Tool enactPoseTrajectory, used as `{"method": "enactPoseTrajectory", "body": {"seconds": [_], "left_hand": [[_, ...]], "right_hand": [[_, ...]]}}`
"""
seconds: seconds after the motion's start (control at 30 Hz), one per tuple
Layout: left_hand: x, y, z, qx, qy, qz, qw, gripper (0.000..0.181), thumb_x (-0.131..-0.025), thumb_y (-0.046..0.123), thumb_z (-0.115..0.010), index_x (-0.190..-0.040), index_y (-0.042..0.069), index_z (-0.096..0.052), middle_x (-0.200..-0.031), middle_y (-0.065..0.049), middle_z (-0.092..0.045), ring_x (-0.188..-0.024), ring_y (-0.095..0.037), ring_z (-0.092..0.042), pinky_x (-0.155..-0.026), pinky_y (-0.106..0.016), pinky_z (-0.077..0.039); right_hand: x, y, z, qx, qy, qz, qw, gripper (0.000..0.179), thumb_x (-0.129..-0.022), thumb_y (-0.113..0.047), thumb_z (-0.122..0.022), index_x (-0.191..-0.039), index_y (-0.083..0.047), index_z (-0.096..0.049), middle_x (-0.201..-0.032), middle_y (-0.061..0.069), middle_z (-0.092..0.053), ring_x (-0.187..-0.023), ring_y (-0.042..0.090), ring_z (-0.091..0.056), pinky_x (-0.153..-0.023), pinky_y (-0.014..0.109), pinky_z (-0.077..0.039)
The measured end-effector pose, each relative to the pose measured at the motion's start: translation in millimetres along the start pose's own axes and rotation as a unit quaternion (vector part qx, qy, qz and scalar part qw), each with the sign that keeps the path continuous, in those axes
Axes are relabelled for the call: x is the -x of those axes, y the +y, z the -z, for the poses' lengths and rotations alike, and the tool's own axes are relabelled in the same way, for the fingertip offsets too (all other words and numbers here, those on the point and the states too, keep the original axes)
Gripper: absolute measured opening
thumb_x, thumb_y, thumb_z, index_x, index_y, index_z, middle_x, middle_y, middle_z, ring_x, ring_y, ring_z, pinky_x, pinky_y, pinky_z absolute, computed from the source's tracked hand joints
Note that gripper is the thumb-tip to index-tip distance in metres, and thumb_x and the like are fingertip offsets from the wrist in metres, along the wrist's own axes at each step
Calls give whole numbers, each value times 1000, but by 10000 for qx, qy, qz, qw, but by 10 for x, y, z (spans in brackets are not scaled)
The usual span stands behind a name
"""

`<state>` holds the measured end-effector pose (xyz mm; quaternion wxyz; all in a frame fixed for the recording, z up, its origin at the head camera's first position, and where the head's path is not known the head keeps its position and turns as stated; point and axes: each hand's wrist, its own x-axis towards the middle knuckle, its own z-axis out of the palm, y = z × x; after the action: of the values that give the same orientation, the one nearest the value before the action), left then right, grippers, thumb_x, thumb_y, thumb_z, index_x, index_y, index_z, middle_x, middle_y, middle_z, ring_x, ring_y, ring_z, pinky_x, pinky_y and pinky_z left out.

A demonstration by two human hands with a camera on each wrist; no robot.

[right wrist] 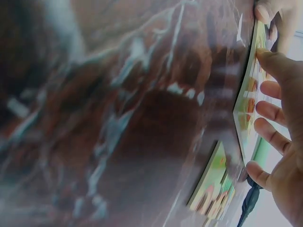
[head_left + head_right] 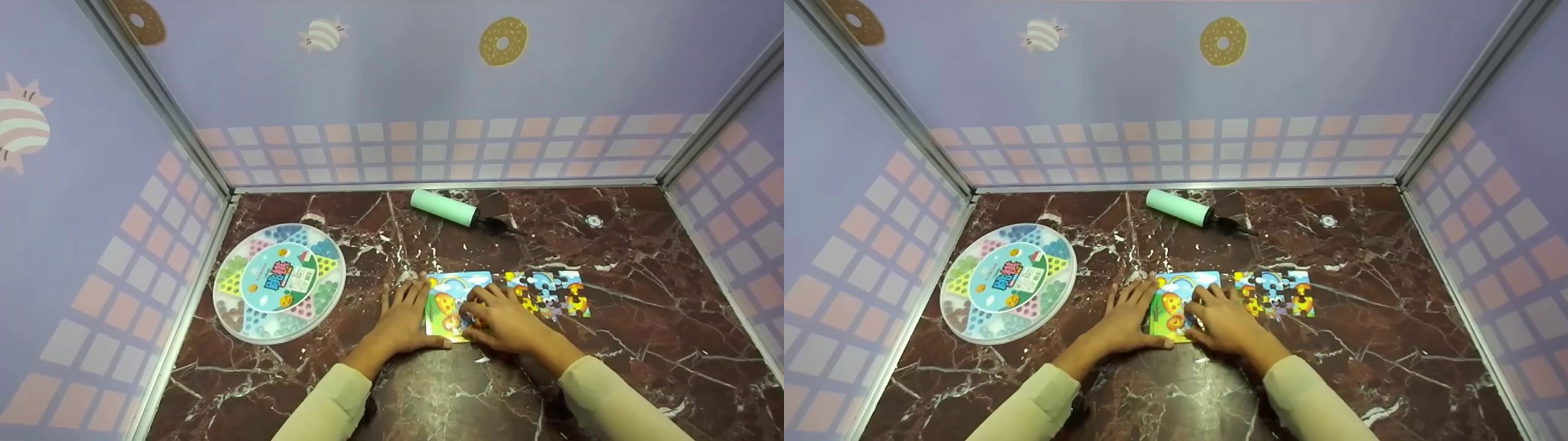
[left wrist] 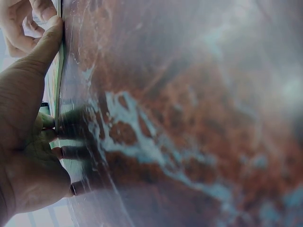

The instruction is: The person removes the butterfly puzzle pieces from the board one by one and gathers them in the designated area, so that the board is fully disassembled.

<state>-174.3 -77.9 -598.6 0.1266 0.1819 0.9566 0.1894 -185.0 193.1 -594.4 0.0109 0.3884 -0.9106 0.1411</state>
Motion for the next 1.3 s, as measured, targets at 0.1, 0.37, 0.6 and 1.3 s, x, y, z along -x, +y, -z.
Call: {"method": "enactPoseTrajectory", "body": {"seconds": [0.1, 0.37, 0.6, 1.3], "left_hand": [[0, -4, -5, -32, 19, -27, 10000, 139, -77, 82, -83, -178, 10, -21, -188, -8, -14, -173, -37, -17, -136, -75, -6], [4, -8, -9, -53, 55, -51, 10000, 137, -78, 83, -82, -178, 11, -21, -188, -8, -16, -173, -37, -17, -136, -76, -5], [0, -7, -21, -72, 88, -63, 9999, 138, -79, 83, -82, -178, 10, -21, -188, -8, -16, -173, -36, -18, -136, -76, -4], [-10, -33, -37, -133, 126, -100, 9998, 139, -78, 83, -82, -178, 10, -19, -188, -8, -16, -173, -36, -19, -136, -76, -7]], "right_hand": [[-34, -23, -5, 62, -37, -19, 10000, 40, -100, -45, -81, -133, -23, -75, -130, 5, -65, -117, 27, -57, -99, 66, -53], [-80, -63, -1, -6, -179, -35, 9998, 35, -101, -40, -81, -131, -23, -76, -128, 4, -65, -117, 28, -55, -96, 67, -52], [-98, -86, 12, -194, -238, -53, 9995, 27, -100, -36, -82, -124, -24, -76, -122, 2, -63, -111, 25, -51, -94, 62, -49], [-150, -142, -13, -567, -329, -46, 9978, 26, -98, -27, -83, -122, -24, -76, -120, 0, -62, -110, 23, -51, -89, 51, -43]]}}
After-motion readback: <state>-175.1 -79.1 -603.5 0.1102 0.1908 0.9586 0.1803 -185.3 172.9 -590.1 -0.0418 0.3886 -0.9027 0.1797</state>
